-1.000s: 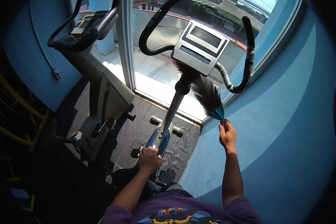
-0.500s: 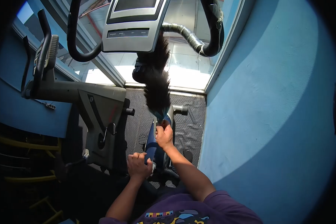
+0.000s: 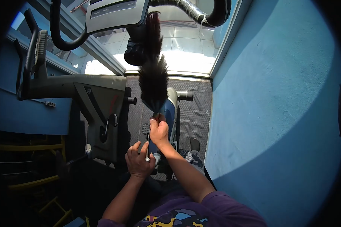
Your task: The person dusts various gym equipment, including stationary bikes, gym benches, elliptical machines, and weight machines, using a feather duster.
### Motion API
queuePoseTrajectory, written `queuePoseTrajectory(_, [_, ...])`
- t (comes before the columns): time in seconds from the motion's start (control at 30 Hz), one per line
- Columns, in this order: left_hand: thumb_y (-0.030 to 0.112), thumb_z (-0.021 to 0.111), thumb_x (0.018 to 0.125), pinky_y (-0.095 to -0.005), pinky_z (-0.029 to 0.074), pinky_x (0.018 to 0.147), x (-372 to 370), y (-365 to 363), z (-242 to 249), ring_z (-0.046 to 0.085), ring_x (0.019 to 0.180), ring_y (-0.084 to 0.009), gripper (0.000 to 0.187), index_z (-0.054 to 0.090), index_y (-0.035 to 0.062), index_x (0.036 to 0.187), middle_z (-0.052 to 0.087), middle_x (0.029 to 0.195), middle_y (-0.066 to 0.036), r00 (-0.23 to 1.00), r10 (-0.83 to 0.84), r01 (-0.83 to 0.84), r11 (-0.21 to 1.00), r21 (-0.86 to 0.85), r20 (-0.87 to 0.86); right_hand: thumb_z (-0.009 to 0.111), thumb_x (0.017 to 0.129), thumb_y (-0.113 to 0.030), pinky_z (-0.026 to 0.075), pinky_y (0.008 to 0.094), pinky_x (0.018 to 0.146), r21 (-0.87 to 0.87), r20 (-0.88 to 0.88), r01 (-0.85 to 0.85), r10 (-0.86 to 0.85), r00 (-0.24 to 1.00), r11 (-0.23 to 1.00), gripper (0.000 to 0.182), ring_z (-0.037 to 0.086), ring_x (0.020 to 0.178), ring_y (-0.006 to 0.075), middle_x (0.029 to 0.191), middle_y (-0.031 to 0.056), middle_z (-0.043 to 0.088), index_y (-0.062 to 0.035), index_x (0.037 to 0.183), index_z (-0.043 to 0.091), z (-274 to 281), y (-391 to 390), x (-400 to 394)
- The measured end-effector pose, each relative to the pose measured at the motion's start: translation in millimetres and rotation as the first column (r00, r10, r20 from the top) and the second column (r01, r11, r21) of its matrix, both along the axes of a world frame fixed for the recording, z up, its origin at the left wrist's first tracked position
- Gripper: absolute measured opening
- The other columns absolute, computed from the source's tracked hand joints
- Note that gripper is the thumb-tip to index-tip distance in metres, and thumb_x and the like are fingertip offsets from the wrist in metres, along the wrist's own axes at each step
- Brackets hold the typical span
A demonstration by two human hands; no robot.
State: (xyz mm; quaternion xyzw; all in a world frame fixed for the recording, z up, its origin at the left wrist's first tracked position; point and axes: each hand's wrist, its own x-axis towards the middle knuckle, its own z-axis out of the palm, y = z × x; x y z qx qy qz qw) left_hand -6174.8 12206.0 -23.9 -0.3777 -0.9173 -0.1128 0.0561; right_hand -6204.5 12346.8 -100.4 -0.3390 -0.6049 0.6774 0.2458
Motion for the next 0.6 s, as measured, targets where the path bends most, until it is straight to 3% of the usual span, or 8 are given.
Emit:
queuePoseTrajectory(0.13, [0.025,0.068,0.07,-0.0455,0.042,0.096,0,1,3,0.051,0.118,-0.0331,0.066,0.054,0.0156,0.134,0.052,0.13,-0.014,0.999,-0.02,0.02,1.0,-0.016,-0.035,0.054,0.095,-0.022,0.049,0.0465,0.068,0.16,0.062,0.192,-0.204,0.977,0.968,0.024,0.063,0.079,0.0478,0.078,0.027,0.063,0.0024,0.098,0.058,-33,-21,0])
queuePoseTrajectory(0.17, [0.026,0.068,0.071,-0.0453,0.042,0.096,-1,1,2,0.052,0.118,-0.0328,0.066,0.054,0.0156,0.134,0.053,0.13,-0.013,0.998,-0.045,0.044,0.999,-0.008,-0.042,0.053,0.096,-0.022,0.046,0.0344,0.04,-0.045,0.215,0.142,-0.129,0.968,0.989,0.024,0.059,0.047,0.0224,0.064,0.0136,0.059,0.0011,0.101,0.055,-76,-34,7])
queuePoseTrajectory(0.2, [0.026,0.068,0.071,-0.0451,0.043,0.096,-3,0,0,0.053,0.117,-0.0325,0.066,0.054,0.0156,0.134,0.054,0.13,-0.012,0.997,-0.067,0.067,0.998,0.0,-0.049,0.051,0.098,-0.026,0.044,0.0327,0.032,-0.396,0.295,0.076,0.048,0.954,0.915,0.027,0.056,0.042,0.0203,0.064,0.0117,0.057,-0.0001,0.102,0.054,-58,-28,21])
queuePoseTrajectory(0.27, [0.027,0.067,0.073,-0.0451,0.044,0.095,-2,-1,-2,0.054,0.117,-0.031,0.063,0.056,0.0182,0.134,0.056,0.131,-0.011,0.998,-0.049,0.049,0.999,0.007,-0.043,0.052,0.098,-0.028,0.042,0.0318,0.033,-0.608,0.409,0.164,0.129,0.903,0.776,0.024,0.051,0.041,0.0172,0.061,0.0066,0.054,-0.0039,0.1,0.055,-85,-38,42])
queuePoseTrajectory(0.37, [0.028,0.068,0.074,-0.0429,0.045,0.094,-2,-6,-9,0.057,0.112,-0.0238,0.06,0.058,0.0173,0.132,0.061,0.121,-0.005,0.998,-0.055,0.055,0.998,0.022,0.029,0.055,0.097,-0.026,0.043,0.0318,0.035,-0.656,0.384,0.109,0.206,0.9,0.747,0.021,0.05,0.042,0.0149,0.06,0.0046,0.051,-0.0045,0.095,0.053,-98,-50,83])
queuePoseTrajectory(0.47, [0.027,0.068,0.074,-0.0405,0.045,0.091,-1,-7,-7,0.058,0.106,-0.021,0.056,0.06,0.0158,0.128,0.062,0.115,-0.003,0.999,-0.042,0.041,0.998,0.056,0.015,0.055,0.098,-0.028,0.042,0.0327,0.036,-0.495,0.553,0.056,0.264,0.79,0.867,0.024,0.05,0.041,0.0151,0.062,0.0052,0.053,-0.0046,0.093,0.054,-68,-46,131])
queuePoseTrajectory(0.5, [0.028,0.068,0.075,-0.0406,0.045,0.091,-1,-8,-7,0.059,0.104,-0.0217,0.053,0.062,0.0152,0.126,0.063,0.115,-0.003,0.999,-0.039,0.037,0.996,0.075,0.026,0.057,0.096,-0.03,0.048,0.0377,0.05,-0.259,0.589,-0.106,0.244,0.77,0.96,0.027,0.06,0.054,0.0219,0.071,0.0118,0.061,-0.0025,0.096,0.057,-76,-45,153])
queuePoseTrajectory(0.6, [0.028,0.067,0.076,-0.0408,0.045,0.091,-1,-11,-8,0.059,0.103,-0.0218,0.051,0.063,0.0155,0.125,0.063,0.113,-0.003,0.998,-0.008,0.002,0.995,0.104,0.064,0.059,0.094,-0.03,0.051,0.0411,0.07,0.166,0.512,-0.237,0.122,0.851,0.957,0.03,0.067,0.077,0.0295,0.085,0.0186,0.066,-0.0017,0.104,0.06,-35,-43,175])
